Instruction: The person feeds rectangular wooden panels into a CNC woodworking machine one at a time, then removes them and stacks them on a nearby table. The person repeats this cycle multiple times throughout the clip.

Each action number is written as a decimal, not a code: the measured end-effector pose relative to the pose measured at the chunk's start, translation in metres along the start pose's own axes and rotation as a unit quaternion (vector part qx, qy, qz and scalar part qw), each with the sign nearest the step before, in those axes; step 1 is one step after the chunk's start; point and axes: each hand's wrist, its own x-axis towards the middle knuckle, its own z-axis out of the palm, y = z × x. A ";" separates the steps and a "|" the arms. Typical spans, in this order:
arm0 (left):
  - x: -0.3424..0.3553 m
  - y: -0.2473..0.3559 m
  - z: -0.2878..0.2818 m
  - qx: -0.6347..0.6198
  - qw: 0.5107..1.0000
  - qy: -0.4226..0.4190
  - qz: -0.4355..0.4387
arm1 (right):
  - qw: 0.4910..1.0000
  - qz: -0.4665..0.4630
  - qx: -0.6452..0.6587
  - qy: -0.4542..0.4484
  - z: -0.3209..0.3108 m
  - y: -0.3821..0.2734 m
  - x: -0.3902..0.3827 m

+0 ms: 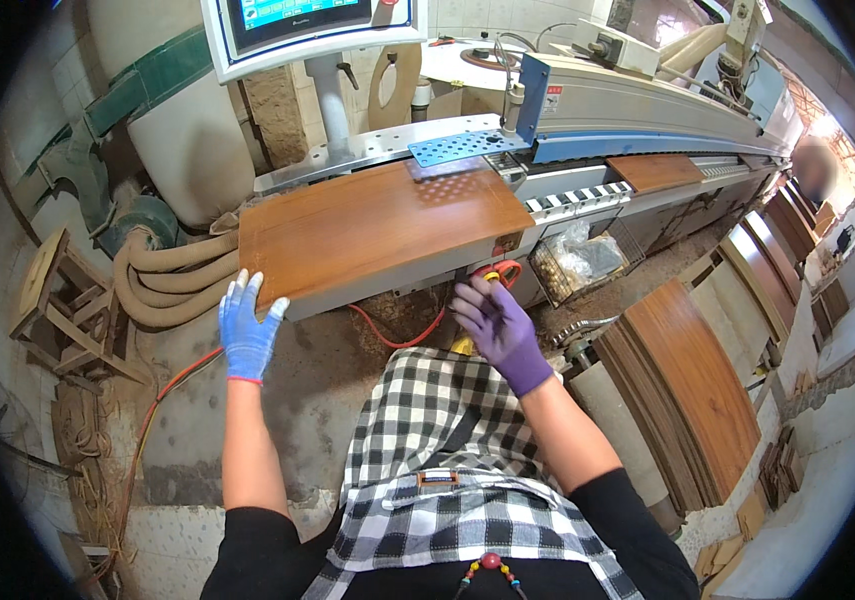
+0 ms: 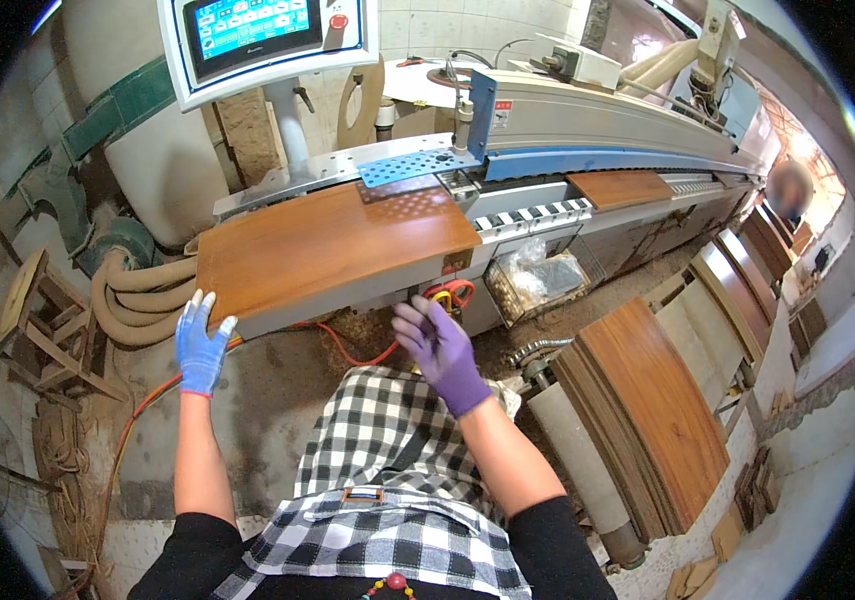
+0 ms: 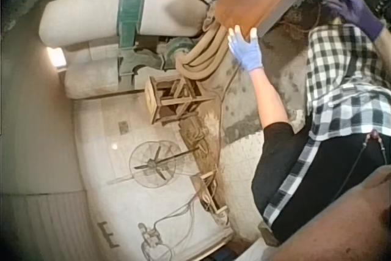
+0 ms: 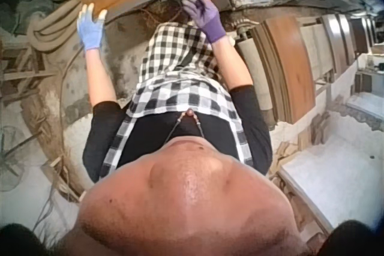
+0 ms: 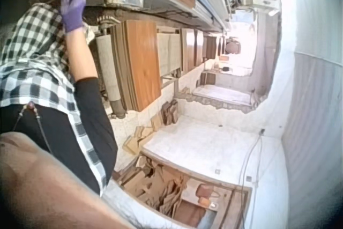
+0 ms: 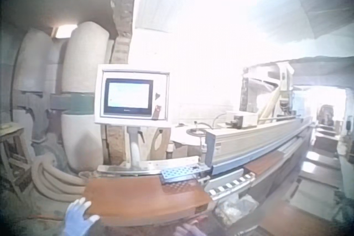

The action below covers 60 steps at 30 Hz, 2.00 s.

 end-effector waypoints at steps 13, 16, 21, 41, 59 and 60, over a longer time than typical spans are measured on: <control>0.021 0.013 0.010 0.063 0.996 -0.018 -0.055 | 0.894 -0.172 -0.350 0.219 -0.180 0.039 -0.093; 0.019 0.009 0.010 0.045 0.997 -0.022 -0.055 | 0.902 -0.185 -0.334 0.201 -0.192 0.043 -0.083; 0.009 -0.008 0.008 -0.064 0.997 -0.022 -0.034 | 0.906 -0.169 -0.325 0.212 -0.189 0.039 -0.084; 0.010 -0.019 0.005 -0.171 0.984 -0.011 -0.052 | 0.904 -0.159 -0.341 0.201 -0.181 0.034 -0.088; 0.021 -0.002 -0.001 -0.147 0.987 -0.016 -0.060 | 0.912 -0.163 -0.320 0.197 -0.177 0.034 -0.089; 0.022 0.006 0.001 -0.129 0.990 -0.016 -0.055 | 0.910 -0.162 -0.323 0.202 -0.179 0.034 -0.089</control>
